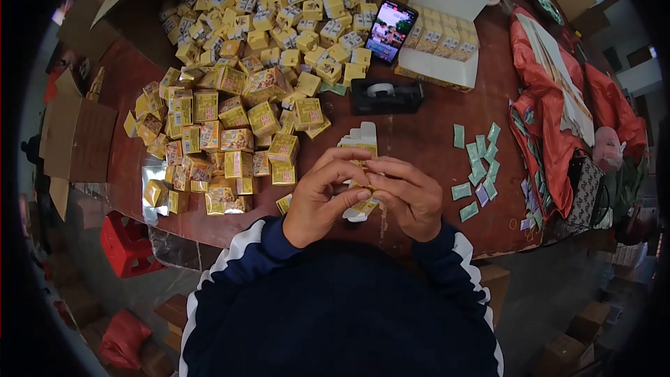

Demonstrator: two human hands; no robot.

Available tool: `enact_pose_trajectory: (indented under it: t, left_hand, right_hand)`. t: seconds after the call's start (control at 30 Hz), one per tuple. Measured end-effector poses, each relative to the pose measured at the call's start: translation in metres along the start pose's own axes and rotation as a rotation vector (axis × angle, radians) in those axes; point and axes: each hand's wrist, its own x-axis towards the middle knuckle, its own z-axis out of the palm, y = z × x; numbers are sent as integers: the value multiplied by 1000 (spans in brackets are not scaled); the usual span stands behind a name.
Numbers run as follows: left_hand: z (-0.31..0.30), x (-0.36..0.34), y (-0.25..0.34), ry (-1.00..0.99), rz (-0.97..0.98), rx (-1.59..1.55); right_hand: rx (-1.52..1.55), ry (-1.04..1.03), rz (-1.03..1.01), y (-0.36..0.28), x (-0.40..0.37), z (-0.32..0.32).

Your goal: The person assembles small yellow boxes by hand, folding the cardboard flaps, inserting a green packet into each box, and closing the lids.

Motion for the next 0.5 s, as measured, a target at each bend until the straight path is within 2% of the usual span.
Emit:
enact_pose_trajectory:
  t: [0.1, 0.17, 0.2, 0.27, 0.3, 0.37, 0.4, 0.43, 0.47, 0.5]
  left_hand:
    - [-3, -2, -1, -11, -4, 83]
    - [-5, 1, -1, -26, 12, 130]
    - [-5, 2, 2, -43, -34, 157]
    - [-4, 5, 7, -64, -74, 184]
    - [-3, 6, 10, -88, -107, 221]
    - [-2, 7, 12, -115, -137, 260]
    - [-3, 6, 12, -125, -149, 235]
    - [-5, 6, 12, -136, -162, 209]
    - [-10, 8, 9, -67, -123, 50]
    - [-15, 10, 7, 2, -86, -109]
  right_hand:
    - [-40, -10, -16, -2, -1, -2]
    - [49, -121, 277, -5, -2, -8]
    - [45, -118, 273, -8, 0, -13]
    - [149, -304, 483, -14, 5, -23]
    - [144, -301, 479, -11, 5, -26]
    - [145, -420, 303, -2, 1, -29]
    - [141, -416, 301, -1, -2, -31]
    - [255, -346, 423, -1, -6, -34]
    - [370, -274, 544, 0, -9, -35]
    - [369, -269, 544, 1, -11, -33]
